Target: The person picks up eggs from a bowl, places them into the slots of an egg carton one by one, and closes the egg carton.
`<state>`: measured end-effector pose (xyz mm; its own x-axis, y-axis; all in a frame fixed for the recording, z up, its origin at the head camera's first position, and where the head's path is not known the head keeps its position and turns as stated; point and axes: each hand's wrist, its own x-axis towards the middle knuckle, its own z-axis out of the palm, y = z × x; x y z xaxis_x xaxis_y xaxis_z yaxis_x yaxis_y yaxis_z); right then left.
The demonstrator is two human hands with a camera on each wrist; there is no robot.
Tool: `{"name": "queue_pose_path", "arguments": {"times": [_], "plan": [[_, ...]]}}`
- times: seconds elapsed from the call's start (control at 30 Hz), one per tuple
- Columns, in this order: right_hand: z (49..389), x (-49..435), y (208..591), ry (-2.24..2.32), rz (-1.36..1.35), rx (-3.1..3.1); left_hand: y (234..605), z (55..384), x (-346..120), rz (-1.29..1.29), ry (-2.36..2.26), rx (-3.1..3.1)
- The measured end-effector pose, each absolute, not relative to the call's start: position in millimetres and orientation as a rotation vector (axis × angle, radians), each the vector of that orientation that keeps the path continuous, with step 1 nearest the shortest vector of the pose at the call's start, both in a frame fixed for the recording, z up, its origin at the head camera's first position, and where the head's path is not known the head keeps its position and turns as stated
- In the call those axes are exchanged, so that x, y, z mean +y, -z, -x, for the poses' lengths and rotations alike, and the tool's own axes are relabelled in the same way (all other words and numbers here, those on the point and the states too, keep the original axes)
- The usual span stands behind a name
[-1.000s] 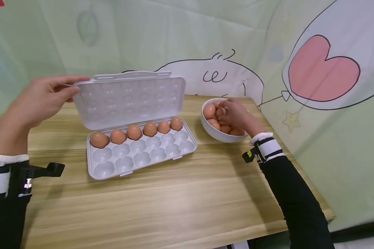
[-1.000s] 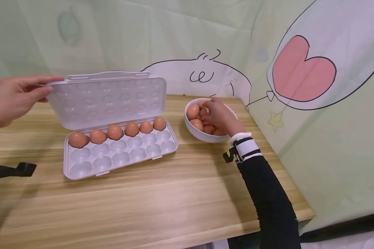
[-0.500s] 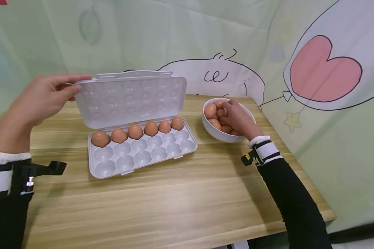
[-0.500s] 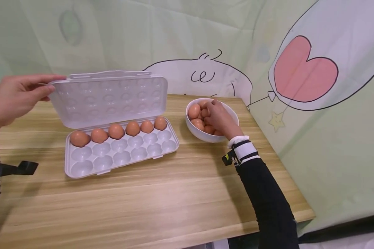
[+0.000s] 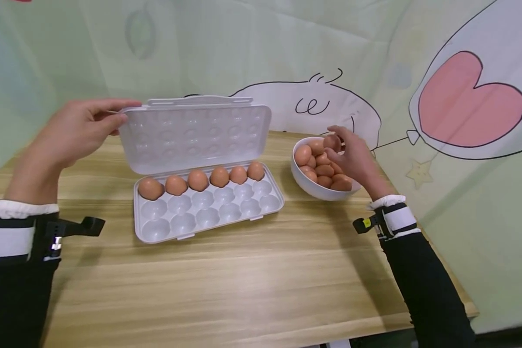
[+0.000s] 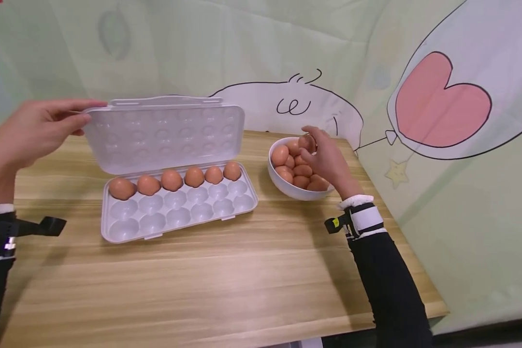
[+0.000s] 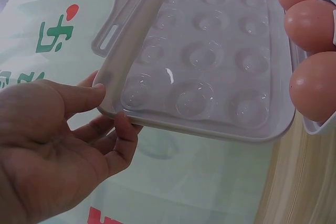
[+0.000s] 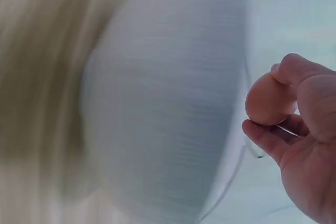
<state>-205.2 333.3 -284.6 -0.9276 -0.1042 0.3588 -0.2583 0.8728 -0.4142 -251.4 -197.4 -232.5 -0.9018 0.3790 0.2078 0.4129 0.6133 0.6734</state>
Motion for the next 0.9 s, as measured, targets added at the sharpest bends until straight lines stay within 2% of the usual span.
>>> {"name": "queue_pose_path", "arguments": {"times": [0.17,0.33,0.73,0.9], "plan": [[190.9,336.0,263.2,-0.683,-0.362,-2.585,236.1,252.3,-188.1,0.721,1.168,-2.757],[182.3,328.3,249.6,-0.784,-0.344,-2.52,239.0,253.5,-184.6,0.733,1.179,-2.75],[157.0,262.8,220.2,-1.056,-0.429,-2.562,238.6,253.7,-186.2,0.699,1.171,-2.77],[160.8,250.9,227.7,-1.088,-0.513,-2.564,238.9,255.0,-187.7,0.707,1.192,-2.76]]}}
